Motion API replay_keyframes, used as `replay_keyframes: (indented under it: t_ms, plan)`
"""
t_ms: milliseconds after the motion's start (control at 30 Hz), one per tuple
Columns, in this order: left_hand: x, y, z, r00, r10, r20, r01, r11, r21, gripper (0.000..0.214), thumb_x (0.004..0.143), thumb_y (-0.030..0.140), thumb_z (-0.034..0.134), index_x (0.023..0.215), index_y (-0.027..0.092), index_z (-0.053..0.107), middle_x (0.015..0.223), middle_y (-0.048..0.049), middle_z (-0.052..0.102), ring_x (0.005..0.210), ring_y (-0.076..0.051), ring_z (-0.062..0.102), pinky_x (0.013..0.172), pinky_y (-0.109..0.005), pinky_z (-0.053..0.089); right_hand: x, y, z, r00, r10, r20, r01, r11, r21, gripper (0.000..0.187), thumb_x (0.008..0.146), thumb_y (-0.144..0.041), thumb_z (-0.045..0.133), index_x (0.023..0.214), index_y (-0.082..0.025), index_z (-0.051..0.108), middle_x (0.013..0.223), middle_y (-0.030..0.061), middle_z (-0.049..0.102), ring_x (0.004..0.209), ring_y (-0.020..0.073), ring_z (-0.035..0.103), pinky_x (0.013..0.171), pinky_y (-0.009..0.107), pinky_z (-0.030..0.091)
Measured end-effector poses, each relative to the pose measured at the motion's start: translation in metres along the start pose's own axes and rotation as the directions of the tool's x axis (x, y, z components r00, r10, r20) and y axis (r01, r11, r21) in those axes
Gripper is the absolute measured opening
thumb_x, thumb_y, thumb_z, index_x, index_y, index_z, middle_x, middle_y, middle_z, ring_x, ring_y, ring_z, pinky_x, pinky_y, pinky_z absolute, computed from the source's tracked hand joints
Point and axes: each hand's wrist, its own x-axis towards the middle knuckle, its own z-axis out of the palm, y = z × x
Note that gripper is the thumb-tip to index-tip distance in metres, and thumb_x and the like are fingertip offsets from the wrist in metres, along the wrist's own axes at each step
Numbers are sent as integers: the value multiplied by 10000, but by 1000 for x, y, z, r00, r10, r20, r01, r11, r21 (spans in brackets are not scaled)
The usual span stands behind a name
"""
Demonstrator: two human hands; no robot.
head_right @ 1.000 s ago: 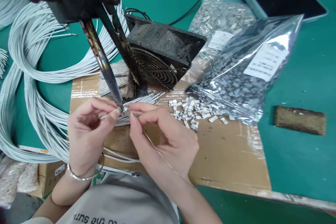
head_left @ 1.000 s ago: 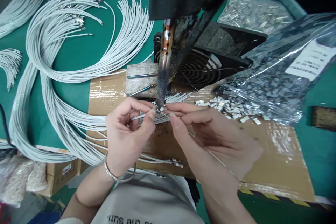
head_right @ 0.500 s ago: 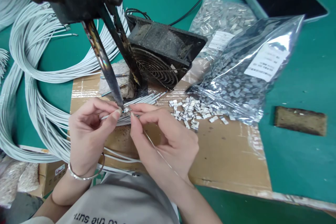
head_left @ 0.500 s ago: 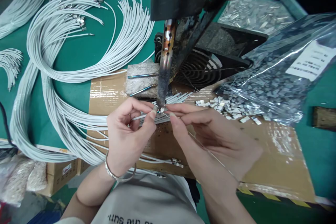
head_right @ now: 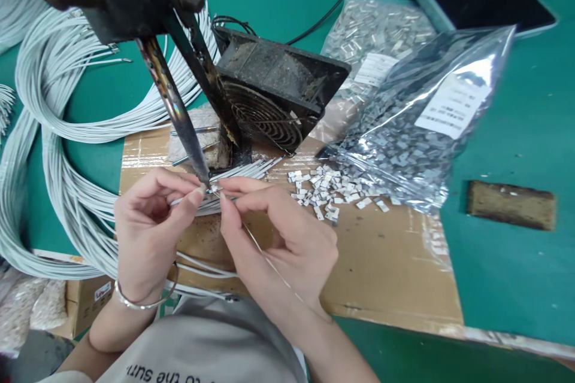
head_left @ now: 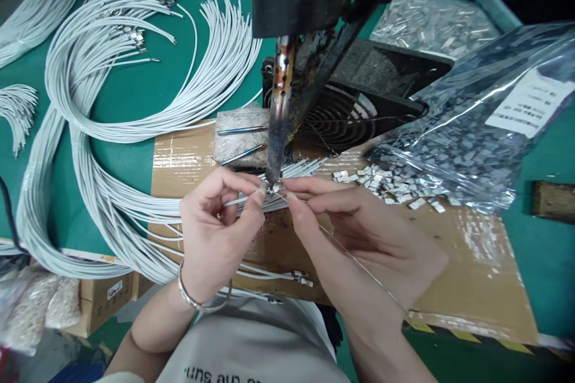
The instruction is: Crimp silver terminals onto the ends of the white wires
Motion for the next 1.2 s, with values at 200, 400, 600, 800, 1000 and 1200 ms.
replay_keyframes:
  t_ms: [200,400,600,800,1000,1200]
  plan:
    - [0,0,1,1000,2,5,-2,1000,2,160,795,65,774,724,197,718,833,-12,793,652,-100,592,443,-210,292,-1,2,1,1000,8,-8,-8,1000,12,173,894,-70,777,872,-235,732,1045,3,830,963,178,804,848,287,637]
    - [0,1,2,1000,11,-6,-11,1000,7,159,795,66,772,722,196,716,834,-10,798,639,-92,582,435,-209,288,-1,1,1,1000,4,-14,-4,1000,8,157,896,-84,781,874,-234,740,1036,5,832,936,186,807,837,310,637]
    - [-1,0,0,1000,10,-3,-10,1000,-2,155,806,65,772,742,198,727,853,-6,803,641,-89,589,443,-203,301,-1,-2,4,998,27,-52,-26,1000,7,148,911,-106,775,848,-235,741,999,6,830,897,186,799,807,325,629]
    - [-2,0,1,1000,6,2,-6,1000,-6,161,808,63,774,739,199,722,848,-8,800,649,-93,594,447,-204,307,-1,-2,4,997,24,-69,-24,1000,-3,145,916,-116,770,834,-232,741,977,12,825,884,188,793,813,330,628]
    - [-3,2,0,1000,2,1,-2,1000,-13,159,807,67,776,734,199,724,852,-15,798,652,-99,590,442,-212,298,0,1,2,1000,-19,-24,19,1000,-6,172,890,-68,787,874,-235,749,1015,-7,826,916,171,792,826,302,618]
    - [-1,1,0,1000,-14,6,14,1000,-12,157,800,74,781,727,196,716,841,-24,795,673,-111,610,438,-216,292,-2,3,2,1000,-3,-20,3,1000,-1,175,898,-84,778,881,-255,743,1034,0,826,927,196,797,813,333,626]
